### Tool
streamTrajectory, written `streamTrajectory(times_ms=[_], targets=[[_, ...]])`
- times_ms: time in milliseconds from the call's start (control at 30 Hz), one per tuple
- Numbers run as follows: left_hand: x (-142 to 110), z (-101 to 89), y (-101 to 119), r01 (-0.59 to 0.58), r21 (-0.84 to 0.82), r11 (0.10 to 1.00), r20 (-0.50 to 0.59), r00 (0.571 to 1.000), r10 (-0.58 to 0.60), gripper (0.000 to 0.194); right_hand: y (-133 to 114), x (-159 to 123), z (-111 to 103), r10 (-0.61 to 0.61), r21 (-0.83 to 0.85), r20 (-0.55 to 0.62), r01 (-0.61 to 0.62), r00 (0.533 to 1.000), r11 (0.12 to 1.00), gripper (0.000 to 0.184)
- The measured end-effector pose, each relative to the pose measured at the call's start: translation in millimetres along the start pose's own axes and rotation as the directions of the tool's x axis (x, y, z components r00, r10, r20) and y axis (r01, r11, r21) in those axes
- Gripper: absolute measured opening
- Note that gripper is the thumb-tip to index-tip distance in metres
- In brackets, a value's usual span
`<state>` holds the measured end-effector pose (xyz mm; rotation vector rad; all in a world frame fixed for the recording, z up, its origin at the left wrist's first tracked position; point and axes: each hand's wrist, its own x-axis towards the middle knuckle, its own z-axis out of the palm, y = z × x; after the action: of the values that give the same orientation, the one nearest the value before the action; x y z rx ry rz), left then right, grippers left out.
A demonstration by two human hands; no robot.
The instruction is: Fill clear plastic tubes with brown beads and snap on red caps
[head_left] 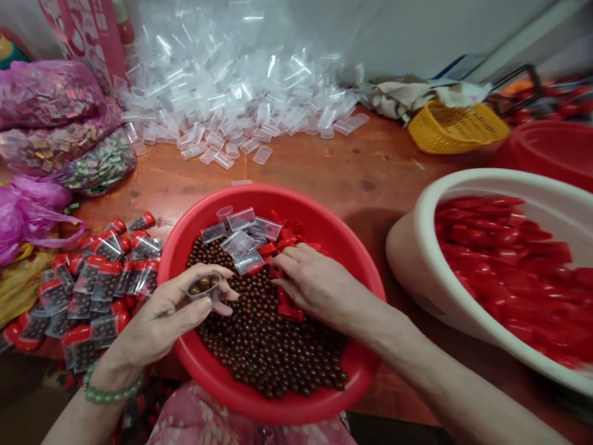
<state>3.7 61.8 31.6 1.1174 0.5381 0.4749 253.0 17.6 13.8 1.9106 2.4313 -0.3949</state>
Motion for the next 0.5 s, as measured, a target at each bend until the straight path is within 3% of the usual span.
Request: streamTrajectory(times_ms=[100,233,333,400,500], targets=[[5,9.6,-6,0.036,-0.024,0.999,-0.040,0.999,-0.037,0.029,6,3,9,0.046,-0.131,0.002,-0.045,0.999,0.990,0.008],[13,21.1,-10,0.061,-0.087,0.994,-0.120,0.990,-0.071,0.031,-1,9,17,0.012,-0.153,-0.006,-0.013,1.000,0.988,0.008],[17,24.2,-9,0.073,-0.099,0.992,-0.161,0.983,-0.088,0.035,1,3,13,0.001,-0.155,-0.030,-0.005,1.000,0.988,0.017],[19,24.4,-9,0.065,-0.084,0.994,-0.176,0.981,-0.079,0.035,8,-5,7,-0.001,-0.048,-0.118,-0.005,0.993,0.999,0.020],[20,24.8,-9,0.042,-0.036,0.998,-0.213,0.976,-0.049,0.031,18,-18,-4,0.113,0.347,-0.282,-0.008,0.953,0.938,0.022]])
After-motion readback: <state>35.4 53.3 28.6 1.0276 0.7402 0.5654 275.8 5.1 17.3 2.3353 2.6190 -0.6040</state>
